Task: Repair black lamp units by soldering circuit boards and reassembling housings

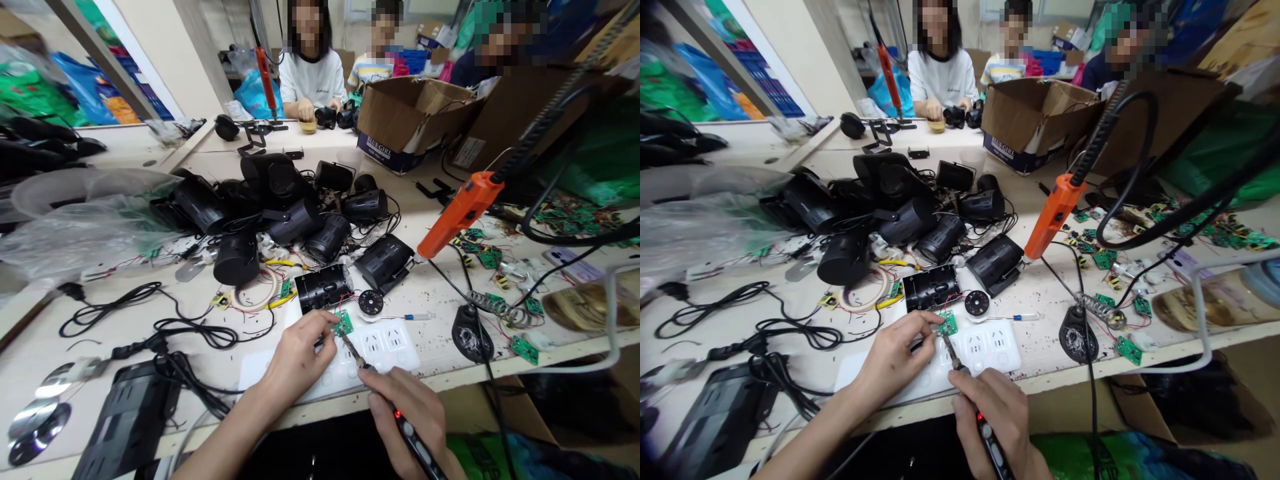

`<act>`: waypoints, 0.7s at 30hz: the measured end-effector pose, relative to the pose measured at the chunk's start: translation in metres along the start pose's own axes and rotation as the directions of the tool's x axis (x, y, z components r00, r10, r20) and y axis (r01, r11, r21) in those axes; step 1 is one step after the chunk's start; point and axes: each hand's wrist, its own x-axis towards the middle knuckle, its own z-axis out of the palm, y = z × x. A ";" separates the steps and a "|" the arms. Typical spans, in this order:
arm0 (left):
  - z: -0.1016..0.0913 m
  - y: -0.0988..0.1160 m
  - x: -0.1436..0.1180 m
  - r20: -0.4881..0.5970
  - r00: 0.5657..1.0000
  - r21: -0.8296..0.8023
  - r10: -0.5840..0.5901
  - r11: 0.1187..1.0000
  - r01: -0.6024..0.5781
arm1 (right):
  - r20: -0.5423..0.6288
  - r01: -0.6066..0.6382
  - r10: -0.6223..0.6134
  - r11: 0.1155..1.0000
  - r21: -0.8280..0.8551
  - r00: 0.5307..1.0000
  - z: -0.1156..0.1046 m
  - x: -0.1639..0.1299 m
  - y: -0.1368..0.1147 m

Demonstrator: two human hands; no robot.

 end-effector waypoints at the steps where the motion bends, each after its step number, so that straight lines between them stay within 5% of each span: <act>1: 0.000 0.000 0.000 -0.001 1.000 -0.001 0.003 1.000 -0.003 | 0.007 0.009 -0.009 1.000 -0.003 1.000 0.000 0.001 0.000; 21: 0.001 0.000 0.000 -0.009 0.998 0.020 0.068 0.997 -0.068 | 0.064 0.084 -0.081 0.996 -0.041 0.995 0.002 0.005 0.002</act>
